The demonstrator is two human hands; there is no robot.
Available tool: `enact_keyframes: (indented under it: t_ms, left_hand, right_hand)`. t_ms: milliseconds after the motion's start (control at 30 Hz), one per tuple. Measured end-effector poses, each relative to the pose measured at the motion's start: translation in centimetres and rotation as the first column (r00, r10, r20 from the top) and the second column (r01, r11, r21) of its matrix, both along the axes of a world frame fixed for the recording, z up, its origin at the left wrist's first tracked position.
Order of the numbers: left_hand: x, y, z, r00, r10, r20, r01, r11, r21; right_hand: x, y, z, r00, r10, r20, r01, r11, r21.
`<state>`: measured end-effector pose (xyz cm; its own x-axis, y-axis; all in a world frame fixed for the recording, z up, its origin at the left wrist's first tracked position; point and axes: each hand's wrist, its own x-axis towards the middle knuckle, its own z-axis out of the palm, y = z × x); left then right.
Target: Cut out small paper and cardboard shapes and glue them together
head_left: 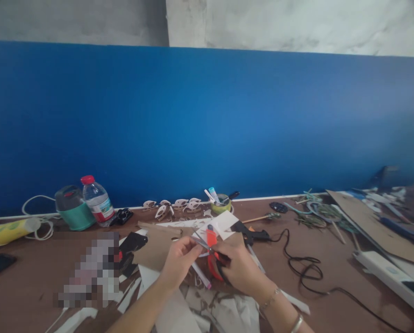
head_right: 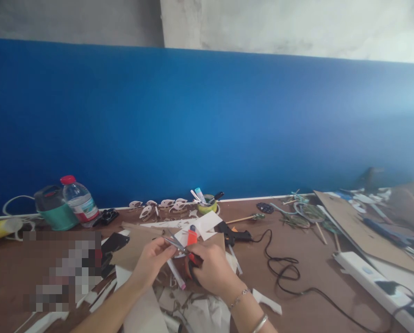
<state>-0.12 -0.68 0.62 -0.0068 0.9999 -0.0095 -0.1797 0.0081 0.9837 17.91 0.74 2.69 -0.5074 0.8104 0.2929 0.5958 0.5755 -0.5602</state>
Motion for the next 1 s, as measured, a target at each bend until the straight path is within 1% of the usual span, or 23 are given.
enact_keyframes:
  t_ms: [167,367,567,767,1000]
  left_hand:
    - [0.0,0.0,0.4,1.0,-0.02,0.017,0.02,1.0,0.008]
    - [-0.1,-0.1,0.9,1.0,-0.027,0.01,0.026,1.0,0.01]
    - [-0.2,-0.1,1.4,0.995,-0.082,0.06,0.08,0.996,0.024]
    - [-0.5,0.0,1.4,0.995,-0.099,0.003,0.099,0.994,0.054]
    - [-0.7,0.1,1.5,0.993,-0.09,-0.077,0.093,0.995,0.043]
  right_hand:
    - [0.0,-0.1,-0.1,0.999,0.023,-0.028,-0.024,1.0,-0.019]
    - [0.3,0.2,-0.2,1.0,0.023,-0.008,-0.023,1.0,-0.019]
    - [0.7,0.3,-0.5,0.999,-0.014,0.042,0.015,0.999,-0.029]
    - [0.6,0.2,-0.3,1.0,0.011,0.016,-0.01,0.999,-0.034]
    - [0.6,0.1,0.0,0.999,0.021,0.045,-0.021,1.0,-0.003]
